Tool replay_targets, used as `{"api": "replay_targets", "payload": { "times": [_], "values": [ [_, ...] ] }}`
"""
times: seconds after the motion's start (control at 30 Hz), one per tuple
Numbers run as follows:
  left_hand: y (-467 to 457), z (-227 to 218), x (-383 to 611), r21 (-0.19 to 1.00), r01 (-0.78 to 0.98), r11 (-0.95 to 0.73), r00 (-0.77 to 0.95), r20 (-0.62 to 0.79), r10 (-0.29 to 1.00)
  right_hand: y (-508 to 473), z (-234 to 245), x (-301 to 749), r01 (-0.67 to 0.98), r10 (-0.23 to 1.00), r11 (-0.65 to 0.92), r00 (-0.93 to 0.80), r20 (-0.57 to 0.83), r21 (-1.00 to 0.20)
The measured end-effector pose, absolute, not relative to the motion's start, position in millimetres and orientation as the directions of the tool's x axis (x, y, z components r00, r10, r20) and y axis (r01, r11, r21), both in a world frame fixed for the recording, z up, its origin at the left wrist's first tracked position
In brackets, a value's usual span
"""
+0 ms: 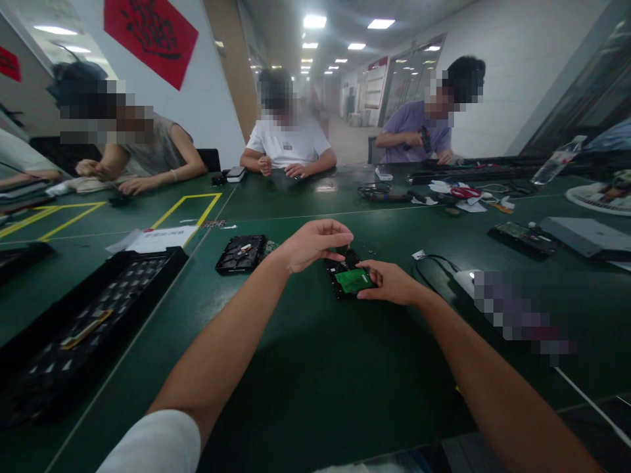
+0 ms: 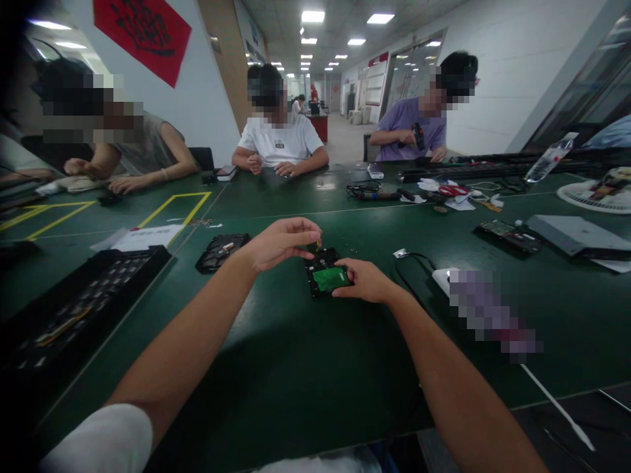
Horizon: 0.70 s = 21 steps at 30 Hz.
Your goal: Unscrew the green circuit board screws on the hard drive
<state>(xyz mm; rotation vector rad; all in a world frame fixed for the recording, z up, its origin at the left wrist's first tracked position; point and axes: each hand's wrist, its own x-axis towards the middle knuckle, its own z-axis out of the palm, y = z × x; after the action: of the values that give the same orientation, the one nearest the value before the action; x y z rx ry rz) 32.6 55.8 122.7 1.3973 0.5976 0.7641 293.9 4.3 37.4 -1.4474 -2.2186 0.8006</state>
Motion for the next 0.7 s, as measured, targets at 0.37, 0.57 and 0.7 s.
{"api": "replay_targets", "payload": {
  "times": [0.37,0.57,0.7],
  "values": [
    [55.6,129.7,28.3,0.993,-0.11,0.036,0.696,0.051,0.717,5.4,35.9,294.7,0.702,0.914,0.314,-0.406,0.004,-0.639],
    [61.0,129.8,21.4,0.996,-0.076,-0.044,0.667,0.084,0.741,5.3,34.5,294.6,0.697,0.915,0.315,-0.404,0.011,-0.644],
    [60.1,131.9,20.7,0.996,-0.083,-0.039,0.652,0.084,0.754,5.7,34.8,294.7,0.695,0.915,0.312,-0.404,0.006,-0.648]
  ]
}}
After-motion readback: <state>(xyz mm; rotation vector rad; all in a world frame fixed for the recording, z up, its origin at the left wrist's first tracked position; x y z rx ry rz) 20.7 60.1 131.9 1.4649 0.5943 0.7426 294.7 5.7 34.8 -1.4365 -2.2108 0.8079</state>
